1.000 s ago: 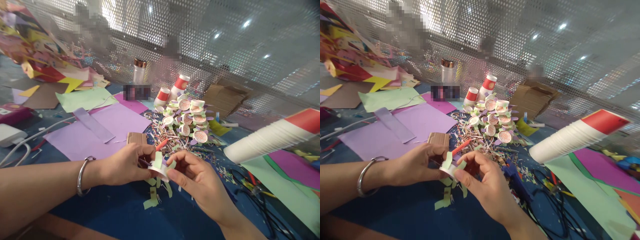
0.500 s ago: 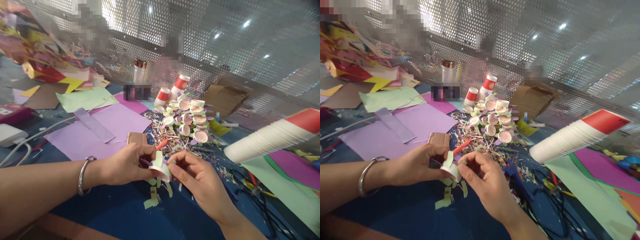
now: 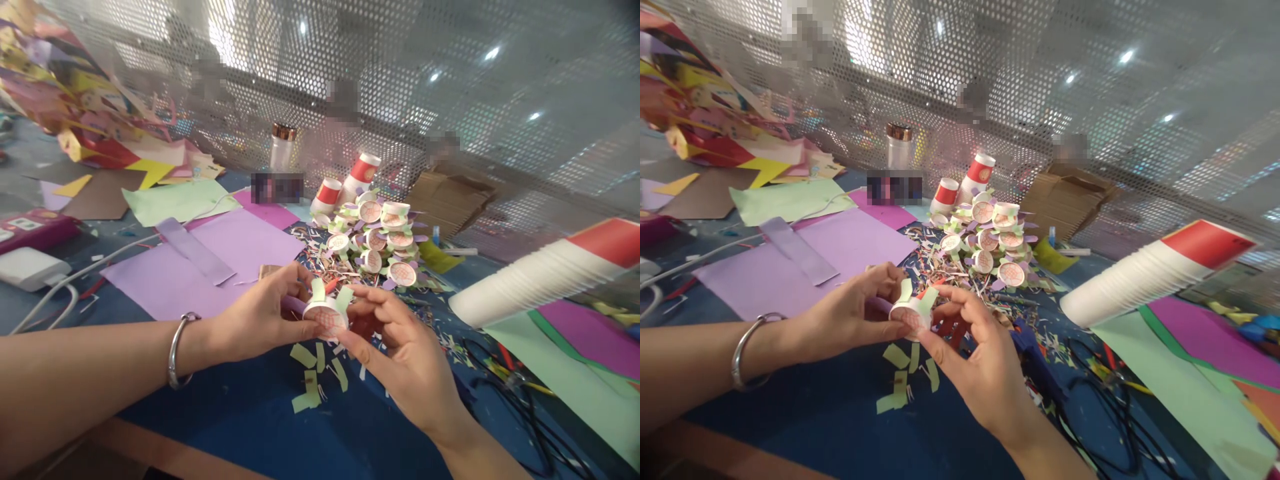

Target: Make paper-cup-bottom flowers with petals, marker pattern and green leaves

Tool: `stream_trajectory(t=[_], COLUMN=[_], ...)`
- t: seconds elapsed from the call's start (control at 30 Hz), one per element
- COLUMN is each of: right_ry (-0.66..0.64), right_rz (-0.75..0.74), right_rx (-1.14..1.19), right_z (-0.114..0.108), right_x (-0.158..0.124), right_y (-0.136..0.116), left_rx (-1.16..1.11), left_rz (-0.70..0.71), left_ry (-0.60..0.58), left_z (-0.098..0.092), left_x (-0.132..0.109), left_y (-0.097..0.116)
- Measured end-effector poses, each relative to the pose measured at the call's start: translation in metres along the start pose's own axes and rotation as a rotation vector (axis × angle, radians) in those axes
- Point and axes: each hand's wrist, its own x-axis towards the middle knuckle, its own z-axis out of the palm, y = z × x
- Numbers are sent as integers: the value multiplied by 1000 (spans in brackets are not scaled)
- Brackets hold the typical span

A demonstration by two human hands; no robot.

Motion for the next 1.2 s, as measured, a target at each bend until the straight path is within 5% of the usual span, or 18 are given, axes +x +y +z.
stream_trajectory(t=[0.3,0.93,1.2], right_ry=[59,59,-151], right_rz=[-158,-248,-165], right_rx=[-133,-278,-226], right_z=[0,-7,-11], right_x=[0,0,-2], right_y=[1,3,-2], left_rx=[11,270,81], left_rz=[153,106,-19], left_ry=[38,139,-189], left_z=[5,-2,-11], left_x=[-7,-9,2], left_y=[5,6,13])
